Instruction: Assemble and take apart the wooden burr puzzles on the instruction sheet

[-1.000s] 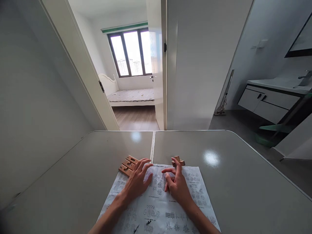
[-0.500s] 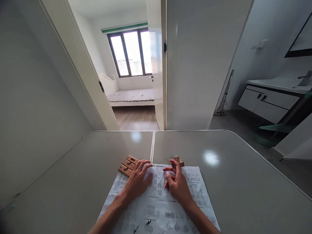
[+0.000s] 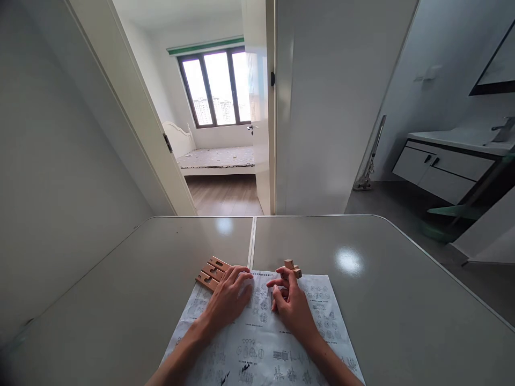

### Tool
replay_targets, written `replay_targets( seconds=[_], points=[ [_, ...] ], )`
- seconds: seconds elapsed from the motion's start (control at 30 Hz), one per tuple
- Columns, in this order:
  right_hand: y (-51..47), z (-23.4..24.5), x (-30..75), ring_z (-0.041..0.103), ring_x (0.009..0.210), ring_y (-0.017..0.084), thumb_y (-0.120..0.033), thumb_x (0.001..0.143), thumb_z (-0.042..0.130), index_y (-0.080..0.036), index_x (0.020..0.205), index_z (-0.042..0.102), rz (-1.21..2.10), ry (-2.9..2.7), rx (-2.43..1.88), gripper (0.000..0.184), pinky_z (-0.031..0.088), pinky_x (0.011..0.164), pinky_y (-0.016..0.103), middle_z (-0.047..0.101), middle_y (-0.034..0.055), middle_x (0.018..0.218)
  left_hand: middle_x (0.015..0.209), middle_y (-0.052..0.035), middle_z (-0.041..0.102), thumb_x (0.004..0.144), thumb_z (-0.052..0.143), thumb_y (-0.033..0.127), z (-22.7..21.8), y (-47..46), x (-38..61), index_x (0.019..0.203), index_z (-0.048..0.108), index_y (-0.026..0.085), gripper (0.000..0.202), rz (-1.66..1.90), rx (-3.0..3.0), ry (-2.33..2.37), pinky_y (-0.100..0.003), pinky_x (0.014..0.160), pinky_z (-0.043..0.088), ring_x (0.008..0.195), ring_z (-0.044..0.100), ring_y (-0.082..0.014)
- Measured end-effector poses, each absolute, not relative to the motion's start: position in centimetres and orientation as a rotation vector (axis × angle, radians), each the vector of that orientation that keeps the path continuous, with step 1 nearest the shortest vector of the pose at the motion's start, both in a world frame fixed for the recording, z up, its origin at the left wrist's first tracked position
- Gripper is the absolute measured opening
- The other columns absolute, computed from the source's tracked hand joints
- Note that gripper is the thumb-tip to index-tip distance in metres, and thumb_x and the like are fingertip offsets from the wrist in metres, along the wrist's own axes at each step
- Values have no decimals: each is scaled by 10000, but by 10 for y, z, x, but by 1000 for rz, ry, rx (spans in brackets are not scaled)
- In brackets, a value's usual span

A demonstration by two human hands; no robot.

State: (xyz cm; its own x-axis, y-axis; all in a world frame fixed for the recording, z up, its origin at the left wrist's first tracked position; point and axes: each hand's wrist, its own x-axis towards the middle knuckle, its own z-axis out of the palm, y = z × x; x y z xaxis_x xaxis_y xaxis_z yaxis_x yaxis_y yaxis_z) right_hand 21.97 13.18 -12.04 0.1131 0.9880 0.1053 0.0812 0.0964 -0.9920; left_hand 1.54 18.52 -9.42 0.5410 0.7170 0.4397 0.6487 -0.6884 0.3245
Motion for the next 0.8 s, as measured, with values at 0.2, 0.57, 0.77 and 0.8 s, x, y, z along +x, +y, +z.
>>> replay_targets(
  seconds=[0.2, 0.57, 0.77, 0.8],
  points=[
    [135, -121, 219, 658, 504, 160, -497, 924, 563, -233, 1248, 422, 1059, -1160, -1242, 440, 510, 428, 281, 722, 93, 1080, 1202, -69, 661, 921, 565, 130, -95, 186, 15, 1111, 622, 264, 239, 836, 2657, 1179, -503, 1013, 570, 1171, 609, -261],
    [132, -116, 219, 666, 547, 179, -495, 938, 556, -227, 1257, 489, 1018, -1254, -1287, 422, 569, 558, 329, 730, 67, 1008, 1220, -67, 654, 917, 570, 114, -95, 186, 15, 1114, 611, 262, 249, 810, 2648, 1196, -504, 1029, 566, 1180, 603, -259],
    [129, -111, 218, 611, 573, 184, -498, 972, 536, -231, 1092, 625, 956, -1382, -1248, 306, 523, 617, 314, 719, 23, 803, 1221, -68, 653, 928, 572, 135, -96, 186, 14, 1122, 610, 264, 236, 816, 2649, 1191, -502, 1029, 563, 1180, 609, -259],
    [129, -110, 218, 602, 585, 186, -492, 974, 534, -232, 1062, 638, 946, -1397, -1249, 294, 508, 609, 306, 705, 17, 777, 1222, -69, 654, 931, 575, 143, -96, 186, 14, 1133, 608, 264, 239, 817, 2648, 1194, -499, 1029, 563, 1181, 611, -259]
  ],
)
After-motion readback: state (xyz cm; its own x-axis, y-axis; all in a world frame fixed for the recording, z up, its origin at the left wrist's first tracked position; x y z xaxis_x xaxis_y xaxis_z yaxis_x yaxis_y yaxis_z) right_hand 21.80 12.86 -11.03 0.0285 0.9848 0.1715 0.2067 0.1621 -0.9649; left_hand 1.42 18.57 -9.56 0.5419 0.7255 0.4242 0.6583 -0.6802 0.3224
